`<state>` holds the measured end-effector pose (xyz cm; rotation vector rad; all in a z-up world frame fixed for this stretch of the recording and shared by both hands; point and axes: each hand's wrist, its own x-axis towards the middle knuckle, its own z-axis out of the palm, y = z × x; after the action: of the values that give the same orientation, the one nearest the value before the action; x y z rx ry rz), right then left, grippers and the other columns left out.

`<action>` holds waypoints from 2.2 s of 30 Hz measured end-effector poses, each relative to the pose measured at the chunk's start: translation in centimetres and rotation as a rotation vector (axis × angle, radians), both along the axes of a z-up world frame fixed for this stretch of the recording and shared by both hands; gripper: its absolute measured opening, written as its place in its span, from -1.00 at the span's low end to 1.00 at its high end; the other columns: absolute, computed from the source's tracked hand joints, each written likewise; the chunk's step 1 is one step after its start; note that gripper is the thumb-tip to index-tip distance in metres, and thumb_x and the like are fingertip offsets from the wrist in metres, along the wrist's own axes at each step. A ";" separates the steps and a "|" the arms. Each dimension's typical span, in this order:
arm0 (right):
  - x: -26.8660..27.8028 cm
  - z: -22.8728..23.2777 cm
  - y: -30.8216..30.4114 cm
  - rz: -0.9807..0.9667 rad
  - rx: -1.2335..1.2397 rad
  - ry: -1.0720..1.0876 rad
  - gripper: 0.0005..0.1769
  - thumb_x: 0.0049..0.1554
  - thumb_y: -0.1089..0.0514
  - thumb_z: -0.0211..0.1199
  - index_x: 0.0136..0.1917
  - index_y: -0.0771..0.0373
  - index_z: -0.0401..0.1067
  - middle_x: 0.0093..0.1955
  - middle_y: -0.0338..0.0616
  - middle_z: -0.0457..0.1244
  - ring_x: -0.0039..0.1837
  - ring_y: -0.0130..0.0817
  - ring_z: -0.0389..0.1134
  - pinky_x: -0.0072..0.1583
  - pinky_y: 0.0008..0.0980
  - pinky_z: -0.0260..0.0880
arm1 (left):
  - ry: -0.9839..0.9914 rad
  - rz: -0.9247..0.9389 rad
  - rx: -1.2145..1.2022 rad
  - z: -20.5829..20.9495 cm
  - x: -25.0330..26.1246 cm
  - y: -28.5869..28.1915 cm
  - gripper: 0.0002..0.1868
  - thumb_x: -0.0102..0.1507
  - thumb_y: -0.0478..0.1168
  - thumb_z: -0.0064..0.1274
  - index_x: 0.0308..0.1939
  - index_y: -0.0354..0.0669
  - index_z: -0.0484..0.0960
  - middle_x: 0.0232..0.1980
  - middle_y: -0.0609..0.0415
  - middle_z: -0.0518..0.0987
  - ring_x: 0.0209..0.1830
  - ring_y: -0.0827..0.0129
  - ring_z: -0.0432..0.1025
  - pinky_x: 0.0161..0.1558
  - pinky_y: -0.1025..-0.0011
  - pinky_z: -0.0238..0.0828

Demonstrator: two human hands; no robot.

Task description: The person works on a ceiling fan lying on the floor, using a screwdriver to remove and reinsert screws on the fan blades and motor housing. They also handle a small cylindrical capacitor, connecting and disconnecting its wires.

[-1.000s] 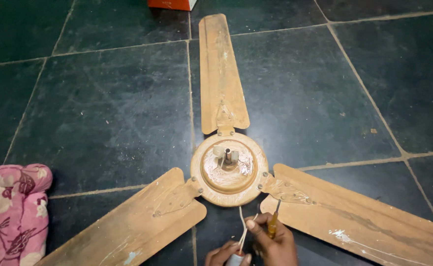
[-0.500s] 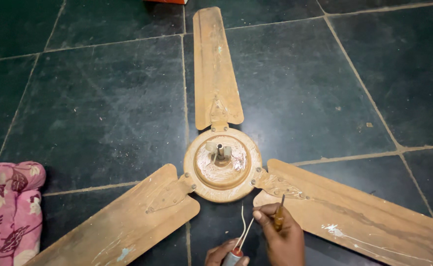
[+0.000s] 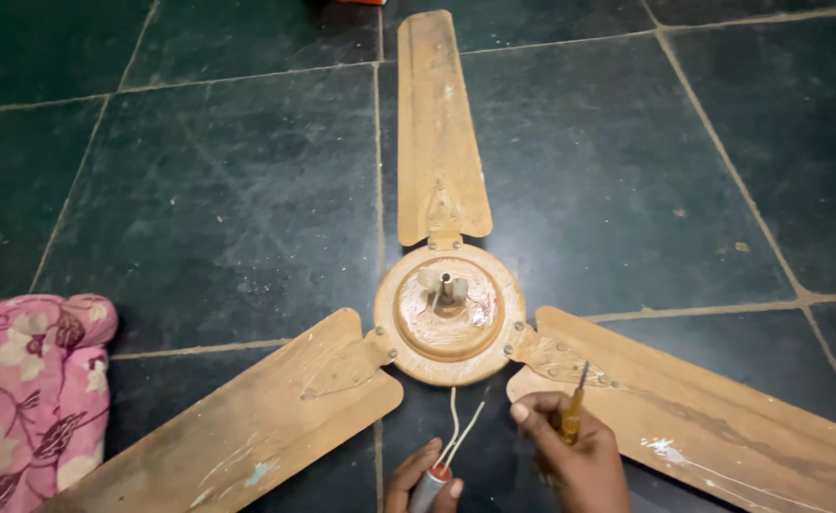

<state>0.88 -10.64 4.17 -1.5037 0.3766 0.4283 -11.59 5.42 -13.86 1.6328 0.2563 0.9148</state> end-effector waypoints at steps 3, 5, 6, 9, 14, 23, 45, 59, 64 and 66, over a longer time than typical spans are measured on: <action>-0.5 -1.4 0.6 0.228 -0.020 -0.051 -0.70 0.08 0.14 0.42 0.04 0.35 0.63 -0.34 -0.17 0.33 -0.40 -0.52 0.16 -0.35 -0.49 0.11 | 0.043 0.057 0.239 0.7 0.1 -0.1 -0.55 0.04 -0.18 0.45 -0.04 -0.16 0.68 -0.04 -0.17 0.65 -0.04 0.18 0.62 0.06 0.31 0.58; -0.8 -2.9 1.4 0.352 0.044 -0.167 -0.69 0.11 0.15 0.42 0.09 0.34 0.63 -0.25 -0.21 0.39 -0.27 -0.59 0.29 -0.22 -0.53 0.26 | 0.029 0.083 0.271 0.6 0.4 -0.1 -0.56 0.05 -0.16 0.47 -0.04 -0.11 0.68 -0.09 -0.07 0.65 -0.12 0.26 0.63 0.00 0.38 0.61; -1.0 -3.5 1.7 0.391 0.136 -0.220 -0.68 0.14 0.16 0.40 0.13 0.37 0.62 -0.18 -0.22 0.43 -0.16 -0.60 0.36 -0.10 -0.55 0.36 | 0.022 0.094 0.286 0.3 0.4 -0.2 -0.56 0.06 -0.14 0.48 -0.04 -0.09 0.68 -0.12 -0.02 0.66 -0.16 0.30 0.63 -0.04 0.42 0.63; -1.1 -4.7 1.5 0.449 0.125 -0.012 -0.68 0.17 0.21 0.40 0.19 0.35 0.60 -0.19 -0.08 0.43 -0.22 -0.41 0.25 -0.15 -0.40 0.20 | 0.186 0.038 0.197 -1.0 -0.4 -0.2 -0.53 0.03 -0.17 0.50 -0.02 -0.14 0.71 -0.16 -0.02 0.65 -0.23 0.31 0.64 -0.11 0.39 0.64; -1.3 -4.6 2.2 0.409 0.205 0.012 -0.67 0.01 0.26 0.43 0.07 0.40 0.64 -0.15 -0.10 0.52 -0.07 -0.45 0.49 0.04 -0.46 0.47 | 0.121 -0.009 -0.131 -3.0 -0.7 -0.6 -0.48 0.04 -0.26 0.44 0.05 -0.26 0.63 -0.09 -0.08 0.65 -0.14 0.27 0.66 -0.06 0.34 0.64; -1.9 -2.9 3.3 0.316 0.170 -0.098 -0.77 0.02 0.28 0.42 -0.05 0.43 0.61 -0.11 -0.06 0.51 -0.02 -0.42 0.49 0.09 -0.43 0.46 | 0.030 -0.012 -0.412 -1.9 -0.5 -1.8 -0.48 0.06 -0.41 0.39 0.07 -0.37 0.56 -0.08 -0.14 0.69 -0.09 0.27 0.63 0.03 0.31 0.59; -1.1 -1.3 2.0 0.091 -0.013 -0.083 -0.84 0.17 0.28 0.44 0.02 0.37 0.58 -0.33 -0.09 0.29 -0.38 -0.34 0.13 -0.33 -0.35 0.05 | 0.174 0.010 -0.161 8.7 0.3 -0.8 -0.56 -0.05 -0.47 0.46 -0.10 -0.27 0.73 -0.19 -0.11 0.67 -0.24 0.28 0.69 -0.14 0.38 0.67; -0.3 1.1 3.0 0.027 -0.119 -0.283 -0.85 0.06 0.25 0.40 -0.07 0.32 0.56 -0.25 -0.19 0.37 -0.27 -0.56 0.29 -0.22 -0.53 0.28 | 0.069 0.093 0.229 5.7 -0.1 -0.5 -0.54 -0.01 -0.25 0.49 -0.07 -0.19 0.68 -0.26 0.02 0.70 -0.28 0.37 0.67 -0.12 0.42 0.62; 0.5 1.9 0.2 -0.207 0.104 -0.105 -0.75 0.11 0.19 0.31 0.06 0.31 0.50 -0.32 -0.11 0.31 -0.49 -0.51 0.04 -0.44 -0.45 -0.01 | 0.015 0.238 -0.702 -0.4 -1.9 3.8 -0.45 0.24 -0.16 0.19 0.28 -0.30 0.51 -0.13 -0.04 0.63 -0.17 0.33 0.53 -0.06 0.37 0.54; 0.6 1.8 0.1 -0.186 0.139 -0.046 -0.76 0.15 0.17 0.30 0.03 0.38 0.49 -0.31 -0.09 0.32 -0.51 -0.51 0.02 -0.45 -0.44 -0.03 | -0.052 0.226 -1.113 -1.6 -2.8 5.2 -0.46 0.33 -0.07 0.03 0.35 -0.25 0.48 -0.04 0.02 0.61 -0.14 0.31 0.51 -0.05 0.34 0.55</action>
<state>1.53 -10.53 5.92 -1.3284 0.4379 0.2666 -14.41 10.57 -15.50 0.5522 0.7656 0.7503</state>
